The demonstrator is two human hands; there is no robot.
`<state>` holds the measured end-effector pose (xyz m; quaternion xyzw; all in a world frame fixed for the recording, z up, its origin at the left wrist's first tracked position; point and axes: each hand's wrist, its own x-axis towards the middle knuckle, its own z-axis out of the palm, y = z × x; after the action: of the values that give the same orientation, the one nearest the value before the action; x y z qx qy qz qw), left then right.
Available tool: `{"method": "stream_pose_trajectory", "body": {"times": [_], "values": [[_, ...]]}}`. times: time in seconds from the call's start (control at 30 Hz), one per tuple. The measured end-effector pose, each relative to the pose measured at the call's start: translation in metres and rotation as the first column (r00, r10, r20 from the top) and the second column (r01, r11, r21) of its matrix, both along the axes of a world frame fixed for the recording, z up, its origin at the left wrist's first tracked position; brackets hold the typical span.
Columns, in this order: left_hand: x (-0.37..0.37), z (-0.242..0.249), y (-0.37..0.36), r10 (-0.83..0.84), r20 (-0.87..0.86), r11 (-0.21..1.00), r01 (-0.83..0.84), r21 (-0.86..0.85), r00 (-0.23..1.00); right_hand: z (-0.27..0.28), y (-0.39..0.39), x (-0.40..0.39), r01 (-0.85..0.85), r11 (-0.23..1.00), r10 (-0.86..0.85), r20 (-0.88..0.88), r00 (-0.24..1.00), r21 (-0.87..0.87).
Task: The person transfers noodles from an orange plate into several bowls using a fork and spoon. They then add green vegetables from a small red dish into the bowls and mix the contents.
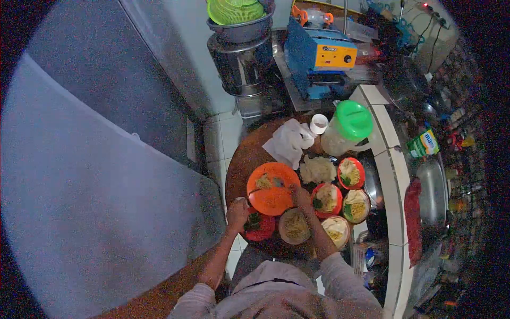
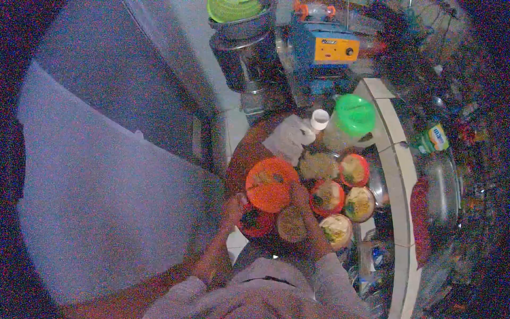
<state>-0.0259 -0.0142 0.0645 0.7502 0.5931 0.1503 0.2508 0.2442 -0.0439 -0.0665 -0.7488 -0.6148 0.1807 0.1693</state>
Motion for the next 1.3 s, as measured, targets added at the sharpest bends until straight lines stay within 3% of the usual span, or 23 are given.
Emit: {"method": "stream_pose_trajectory", "body": {"times": [0.07,0.1,0.17,0.3,0.37,0.5,0.57,0.6,0.63,0.67,0.7,0.77,0.8,0.87,0.9,1.0,1.07,1.17,1.3], "values": [[-0.005,-0.01,0.009,0.007,-0.021,0.999,-0.007,-0.036,1.0,-0.055,-0.004,0.0,-0.051,0.985,0.009,0.244,0.97,0.167],[-0.007,-0.015,0.011,0.012,-0.04,0.998,-0.015,-0.067,0.999,-0.039,0.0,-0.008,-0.053,0.986,0.012,0.245,0.969,0.158],[-0.008,-0.017,0.017,0.001,-0.087,0.995,-0.009,-0.097,0.996,0.015,0.014,-0.028,0.125,0.969,-0.145,-0.081,0.986,-0.212],[-0.008,-0.03,0.026,-0.041,-0.156,0.995,0.026,-0.098,0.987,0.006,0.018,-0.04,0.172,0.94,-0.211,-0.107,0.972,-0.294],[-0.007,-0.028,0.028,-0.057,-0.141,0.992,0.04,-0.118,0.988,-0.002,0.011,-0.043,0.148,0.982,-0.185,-0.413,0.892,-0.119],[-0.002,0.01,0.031,-0.051,-0.141,0.992,0.034,-0.124,0.989,-0.065,0.014,-0.027,0.132,0.97,-0.196,-0.336,0.921,-0.202],[-0.004,-0.005,0.031,-0.008,-0.04,0.999,0.006,-0.047,0.999,-0.068,0.005,-0.023,0.17,0.971,-0.237,-0.747,0.622,-0.166],[-0.003,-0.012,0.031,0.03,0.065,0.999,-0.031,0.021,0.997,-0.06,0.006,-0.022,0.176,0.971,-0.238,-0.745,0.623,-0.162],[0.0,-0.005,0.034,0.026,0.069,0.999,-0.028,0.022,0.997,-0.047,0.007,-0.024,0.134,0.98,-0.191,-0.53,0.826,-0.145],[0.003,0.002,0.038,0.007,-0.034,1.0,-0.008,-0.021,0.999,-0.035,0.008,-0.026,0.088,0.986,-0.123,-0.269,0.955,-0.141],[0.005,0.008,0.04,-0.015,-0.137,0.998,0.006,-0.065,0.991,-0.044,0.007,-0.024,0.088,0.986,-0.123,-0.267,0.956,-0.139],[0.005,-0.012,0.041,-0.063,-0.144,0.996,0.053,-0.074,0.988,-0.072,0.004,-0.018,0.053,0.997,-0.071,-0.443,0.894,-0.053],[0.004,-0.02,0.041,-0.111,-0.153,0.992,0.099,-0.084,0.982,-0.058,0.004,-0.021,0.052,0.997,-0.069,-0.442,0.894,-0.049],[0.006,-0.021,0.04,-0.127,-0.146,0.991,0.121,-0.05,0.981,-0.016,0.004,-0.032,0.185,0.921,-0.367,-0.61,0.703,-0.342],[0.008,-0.014,0.039,-0.143,-0.143,0.99,0.141,-0.02,0.979,-0.017,0.003,-0.027,0.183,0.923,-0.364,-0.61,0.704,-0.339],[0.013,0.01,0.029,-0.086,-0.159,0.996,0.088,0.007,0.983,-0.013,-0.001,-0.012,0.071,0.965,-0.221,-0.635,0.74,-0.253],[0.013,-0.007,0.023,-0.065,-0.1,0.996,0.071,0.057,0.993,0.013,-0.006,-0.006,0.101,0.994,-0.094,-0.802,0.59,-0.042],[0.014,-0.001,0.01,-0.024,0.003,0.995,0.023,0.102,1.0,0.039,-0.01,0.001,0.101,0.994,-0.095,-0.765,0.637,-0.039],[0.029,0.063,-0.011,0.027,0.021,0.997,-0.029,0.076,0.999,0.063,-0.024,0.016,0.079,0.996,-0.021,-0.734,0.678,0.044]]}}
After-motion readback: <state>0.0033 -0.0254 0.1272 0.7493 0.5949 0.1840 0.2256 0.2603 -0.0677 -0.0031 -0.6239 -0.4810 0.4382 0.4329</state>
